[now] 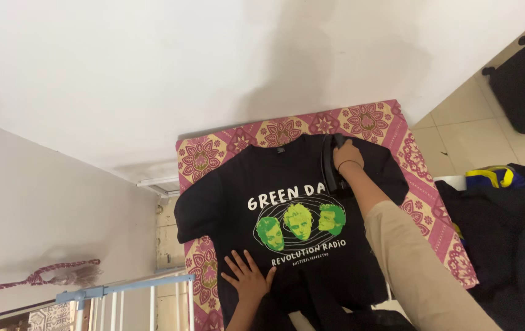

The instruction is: The person irons a black t-shirt on a patterned surface, then places it on a hanger and hangs it on a drying rack. They then pick up another black t-shirt and lay it on the surface.

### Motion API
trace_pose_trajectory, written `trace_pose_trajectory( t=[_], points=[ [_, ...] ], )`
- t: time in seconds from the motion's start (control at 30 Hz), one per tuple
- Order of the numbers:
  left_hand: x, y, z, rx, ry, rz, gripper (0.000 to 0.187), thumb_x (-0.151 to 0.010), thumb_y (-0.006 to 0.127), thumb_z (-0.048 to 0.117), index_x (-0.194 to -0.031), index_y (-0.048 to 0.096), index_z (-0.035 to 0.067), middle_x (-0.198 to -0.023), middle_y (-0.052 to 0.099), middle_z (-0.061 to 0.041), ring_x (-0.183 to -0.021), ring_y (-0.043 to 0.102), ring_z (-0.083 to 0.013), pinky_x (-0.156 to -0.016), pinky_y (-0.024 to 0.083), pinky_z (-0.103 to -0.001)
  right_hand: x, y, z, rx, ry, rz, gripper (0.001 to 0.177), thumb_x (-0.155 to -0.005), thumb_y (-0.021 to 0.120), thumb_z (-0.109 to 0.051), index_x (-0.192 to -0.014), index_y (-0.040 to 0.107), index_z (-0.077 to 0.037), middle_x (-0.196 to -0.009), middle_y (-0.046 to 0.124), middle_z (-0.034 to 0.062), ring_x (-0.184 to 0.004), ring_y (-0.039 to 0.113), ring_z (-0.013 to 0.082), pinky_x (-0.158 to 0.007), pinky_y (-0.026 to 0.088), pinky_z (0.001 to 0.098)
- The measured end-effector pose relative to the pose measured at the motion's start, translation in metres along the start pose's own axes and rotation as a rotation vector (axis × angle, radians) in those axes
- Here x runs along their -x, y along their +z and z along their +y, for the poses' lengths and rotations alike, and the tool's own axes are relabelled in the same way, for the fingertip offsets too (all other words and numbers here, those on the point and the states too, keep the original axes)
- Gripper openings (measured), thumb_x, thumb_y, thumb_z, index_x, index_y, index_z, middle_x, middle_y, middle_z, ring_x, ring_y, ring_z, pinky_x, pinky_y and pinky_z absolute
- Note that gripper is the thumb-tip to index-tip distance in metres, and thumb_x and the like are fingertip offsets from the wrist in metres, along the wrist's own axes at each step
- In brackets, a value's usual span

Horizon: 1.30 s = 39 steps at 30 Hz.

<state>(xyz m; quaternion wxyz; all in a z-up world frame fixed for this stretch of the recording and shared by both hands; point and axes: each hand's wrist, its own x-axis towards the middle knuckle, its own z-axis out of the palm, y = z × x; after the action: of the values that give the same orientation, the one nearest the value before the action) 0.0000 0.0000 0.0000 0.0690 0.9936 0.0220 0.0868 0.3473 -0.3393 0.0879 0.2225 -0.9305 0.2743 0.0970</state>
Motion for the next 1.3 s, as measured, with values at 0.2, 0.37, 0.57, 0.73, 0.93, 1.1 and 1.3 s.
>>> trace_pose_trajectory(
  t=[0.2,0.37,0.57,0.73,0.93,1.1,1.3],
  points=[
    [-0.01,-0.033,0.008,-0.028,-0.154,-0.612,0.11,-0.093,0.039,0.079,-0.16,0.008,-0.003,-0.164,-0.009,-0.036,-0.149,-0.015,-0.0588,-0.108,-0.001,-0.083,0.068,-0.011,0.026,0.097,-0.078,-0.094,0.045,-0.097,0.06,-0.04,-0.126,0.058,-0.005,-0.113,0.072,0.0267,-0.106,0.07,0.0434,-0.091,0.057,0.0526],
    [-0.013,-0.04,0.009,-0.015,-0.14,-0.63,0.109,-0.095,0.037,0.078,-0.16,0.003,-0.004,-0.164,-0.014,-0.036,-0.148,-0.019,-0.0593,-0.108,-0.003,-0.082,0.139,-0.01,0.06,0.108,-0.073,-0.119,0.046,-0.098,0.059,-0.04,-0.127,0.057,-0.004,-0.113,0.072,0.027,-0.106,0.07,0.0432,-0.091,0.056,0.0523],
    [-0.009,-0.038,0.007,0.014,-0.135,-0.59,0.11,-0.094,0.037,0.078,-0.161,0.003,-0.002,-0.165,-0.014,-0.035,-0.149,-0.019,-0.0576,-0.109,-0.004,-0.081,0.217,-0.015,0.094,0.098,-0.041,-0.159,0.049,-0.097,0.057,-0.04,-0.132,0.054,-0.006,-0.112,0.071,0.0267,-0.104,0.071,0.0423,-0.089,0.057,0.0515],
    [-0.01,-0.039,0.007,0.036,-0.139,-0.596,0.11,-0.094,0.038,0.078,-0.161,0.002,-0.002,-0.165,-0.015,-0.034,-0.149,-0.021,-0.0569,-0.108,-0.006,-0.081,0.265,-0.018,0.107,0.086,-0.018,-0.147,0.049,-0.098,0.056,-0.041,-0.133,0.055,-0.008,-0.106,0.073,0.0262,-0.1,0.072,0.0425,-0.087,0.058,0.0522],
    [-0.007,-0.035,0.006,0.041,-0.123,-0.572,0.11,-0.095,0.036,0.078,-0.162,0.002,-0.003,-0.165,-0.015,-0.035,-0.149,-0.021,-0.0575,-0.109,-0.005,-0.081,0.286,-0.019,0.111,0.077,-0.018,-0.128,0.047,-0.098,0.055,-0.04,-0.132,0.056,-0.007,-0.101,0.074,0.0257,-0.096,0.073,0.0428,-0.084,0.058,0.0527],
    [-0.008,-0.039,0.004,0.058,-0.115,-0.59,0.111,-0.095,0.036,0.078,-0.161,0.001,-0.003,-0.164,-0.016,-0.035,-0.148,-0.022,-0.0577,-0.108,-0.006,-0.081,0.288,-0.018,0.108,0.078,-0.013,-0.104,0.048,-0.099,0.055,-0.041,-0.131,0.056,-0.007,-0.101,0.074,0.0258,-0.096,0.073,0.0431,-0.084,0.058,0.0525],
    [-0.009,-0.042,0.005,0.046,-0.11,-0.581,0.11,-0.095,0.037,0.077,-0.161,0.001,-0.003,-0.165,-0.015,-0.036,-0.148,-0.02,-0.0583,-0.108,-0.005,-0.082,0.273,-0.015,0.099,0.07,-0.015,-0.075,0.046,-0.1,0.055,-0.041,-0.128,0.058,-0.005,-0.102,0.074,0.027,-0.097,0.072,0.0438,-0.085,0.058,0.0523]
  ],
)
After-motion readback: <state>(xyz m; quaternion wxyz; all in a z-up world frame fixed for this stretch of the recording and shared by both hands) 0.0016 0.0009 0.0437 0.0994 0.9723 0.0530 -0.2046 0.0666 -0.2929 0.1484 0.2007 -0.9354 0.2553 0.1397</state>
